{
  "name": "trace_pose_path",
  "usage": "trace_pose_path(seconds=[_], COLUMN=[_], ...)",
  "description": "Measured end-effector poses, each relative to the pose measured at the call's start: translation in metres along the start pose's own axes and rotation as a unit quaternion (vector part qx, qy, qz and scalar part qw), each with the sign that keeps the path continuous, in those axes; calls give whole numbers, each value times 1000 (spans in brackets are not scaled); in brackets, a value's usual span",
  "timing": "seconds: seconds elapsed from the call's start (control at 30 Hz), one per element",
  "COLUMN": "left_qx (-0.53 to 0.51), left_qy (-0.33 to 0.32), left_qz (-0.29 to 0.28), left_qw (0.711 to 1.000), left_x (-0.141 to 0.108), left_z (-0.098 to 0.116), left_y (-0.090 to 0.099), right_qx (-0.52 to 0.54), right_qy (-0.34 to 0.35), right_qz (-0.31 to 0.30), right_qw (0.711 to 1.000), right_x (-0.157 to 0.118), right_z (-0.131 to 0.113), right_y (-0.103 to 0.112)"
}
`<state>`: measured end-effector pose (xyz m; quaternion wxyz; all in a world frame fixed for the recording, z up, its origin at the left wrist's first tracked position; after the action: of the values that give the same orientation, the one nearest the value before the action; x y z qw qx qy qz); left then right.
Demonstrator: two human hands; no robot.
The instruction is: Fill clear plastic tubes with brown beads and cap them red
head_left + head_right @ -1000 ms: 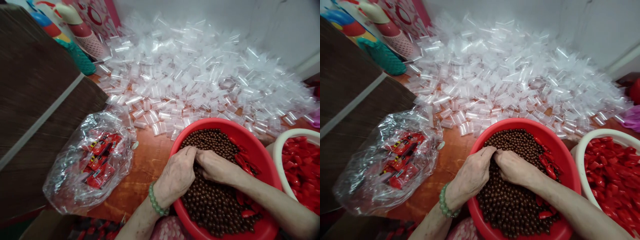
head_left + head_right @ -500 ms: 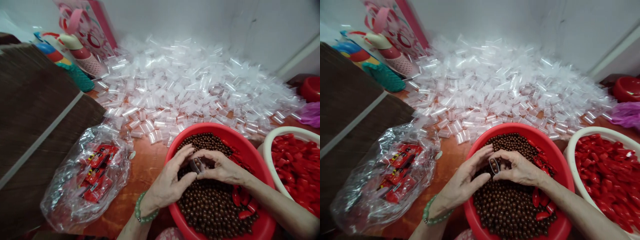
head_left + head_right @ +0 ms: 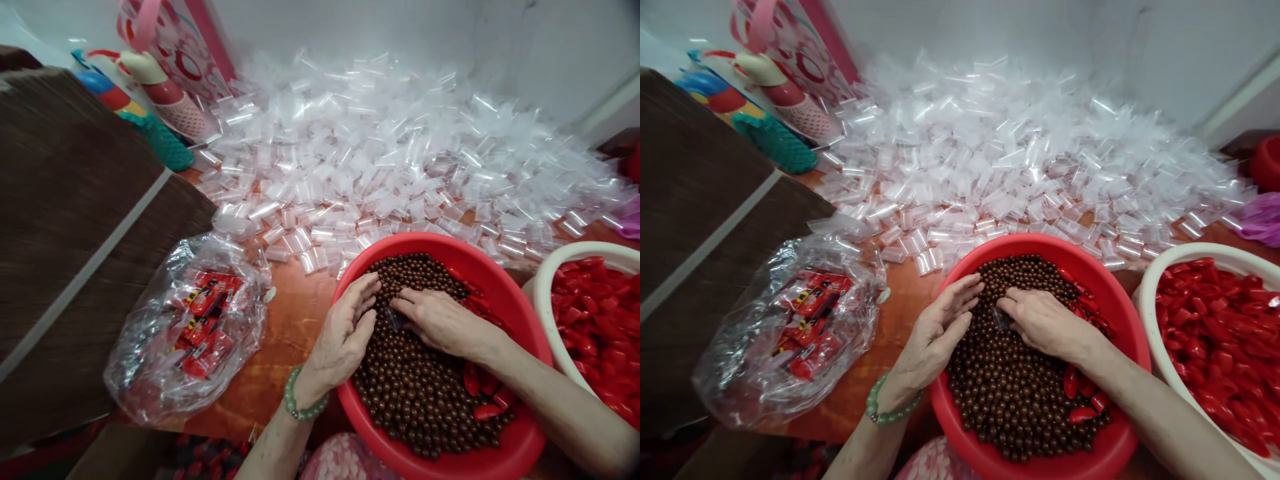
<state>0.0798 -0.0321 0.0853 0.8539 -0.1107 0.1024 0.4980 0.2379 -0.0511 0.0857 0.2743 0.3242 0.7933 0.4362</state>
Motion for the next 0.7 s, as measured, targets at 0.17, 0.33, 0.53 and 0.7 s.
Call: trace_pose_path(seconds=[0.17,0.33,0.53,0.7], left_qx=[-62,-136,-201,-138], left_qy=[4,-5,-42,6], left_qz=[-1,21,46,-43], left_qw=[998,991,978,989], left_x=[3,3,2,0], left_z=[2,4,1,2], left_y=[3,8,14,4], right_qx=[-54,37,211,304], right_qy=[10,3,38,73], right_qz=[-58,2,157,234], right_qw=[997,999,964,921], right_x=[14,17,7,3], right_z=[-19,-18,-14,-14], right_y=[-13,-16,0,17])
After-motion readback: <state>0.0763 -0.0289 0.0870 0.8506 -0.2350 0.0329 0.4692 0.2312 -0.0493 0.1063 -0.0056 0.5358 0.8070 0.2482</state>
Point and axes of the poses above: each hand's wrist, its own x-axis towards the middle knuckle, its own y-axis out of the back of the hand, z = x × y, the point moved 5 cm from there along x, towards the middle knuckle, and after that the axes turned 10 degrees about y, right-handed, at the moved point
